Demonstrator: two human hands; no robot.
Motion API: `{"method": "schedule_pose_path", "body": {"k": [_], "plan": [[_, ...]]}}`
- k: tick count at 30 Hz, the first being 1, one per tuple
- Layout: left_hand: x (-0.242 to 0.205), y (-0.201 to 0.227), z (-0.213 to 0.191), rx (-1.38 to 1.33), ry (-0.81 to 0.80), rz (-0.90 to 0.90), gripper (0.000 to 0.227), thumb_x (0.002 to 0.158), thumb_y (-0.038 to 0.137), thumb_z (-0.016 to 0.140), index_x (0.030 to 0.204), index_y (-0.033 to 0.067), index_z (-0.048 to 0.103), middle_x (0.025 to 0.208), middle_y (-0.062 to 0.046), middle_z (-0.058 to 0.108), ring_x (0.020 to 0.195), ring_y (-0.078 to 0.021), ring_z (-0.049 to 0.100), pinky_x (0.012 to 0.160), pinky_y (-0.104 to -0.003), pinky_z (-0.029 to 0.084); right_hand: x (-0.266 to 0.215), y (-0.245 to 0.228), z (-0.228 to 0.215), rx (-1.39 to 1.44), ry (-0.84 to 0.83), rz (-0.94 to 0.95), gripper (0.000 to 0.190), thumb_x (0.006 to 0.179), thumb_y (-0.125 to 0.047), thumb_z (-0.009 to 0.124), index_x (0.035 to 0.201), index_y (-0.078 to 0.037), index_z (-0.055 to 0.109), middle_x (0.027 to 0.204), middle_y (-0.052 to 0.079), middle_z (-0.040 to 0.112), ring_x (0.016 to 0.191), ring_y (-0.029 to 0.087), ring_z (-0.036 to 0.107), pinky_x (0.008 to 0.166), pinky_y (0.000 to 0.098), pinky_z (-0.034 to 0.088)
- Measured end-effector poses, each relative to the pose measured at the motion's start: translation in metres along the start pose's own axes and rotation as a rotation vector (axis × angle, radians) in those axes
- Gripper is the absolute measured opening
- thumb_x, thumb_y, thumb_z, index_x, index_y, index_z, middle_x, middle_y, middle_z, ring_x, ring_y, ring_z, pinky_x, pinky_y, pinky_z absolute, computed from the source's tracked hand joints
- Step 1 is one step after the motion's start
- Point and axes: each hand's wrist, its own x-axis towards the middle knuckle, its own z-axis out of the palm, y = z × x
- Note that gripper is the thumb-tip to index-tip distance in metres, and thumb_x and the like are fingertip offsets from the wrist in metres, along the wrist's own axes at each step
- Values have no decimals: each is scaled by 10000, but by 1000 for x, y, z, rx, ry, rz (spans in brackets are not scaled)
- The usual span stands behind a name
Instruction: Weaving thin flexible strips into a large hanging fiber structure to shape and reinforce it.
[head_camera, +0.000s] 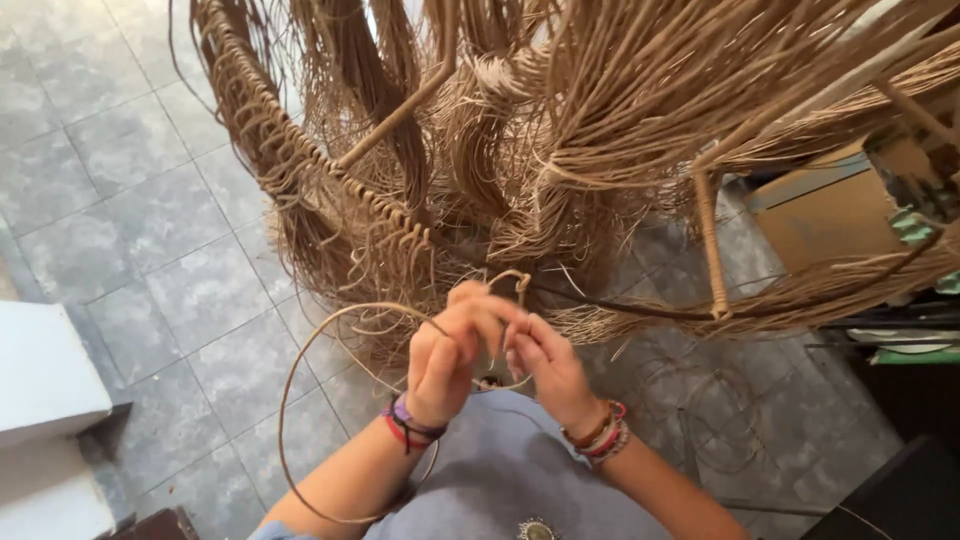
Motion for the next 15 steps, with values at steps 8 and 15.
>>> {"method": "schedule_pose_path", "body": {"k": [8, 15], "plan": [[62, -4, 31, 266, 66, 67, 277, 1066, 91, 342, 860, 48, 522, 1059, -187, 620, 1118, -402, 598, 982, -479, 451, 9, -22, 7, 70, -7, -59, 450, 1123, -301, 366, 788, -53, 533, 555, 36, 439, 503, 103, 384, 488, 230, 337], [101, -36, 51, -345, 438, -325, 536, 1077, 276, 422, 585, 170, 238, 568, 61, 157, 460, -74, 187, 429, -213, 122, 24, 1, -2, -33, 64, -135, 674, 1138, -352, 313, 512, -122, 410, 403, -11, 367, 368, 47, 318, 410, 178, 259]]}}
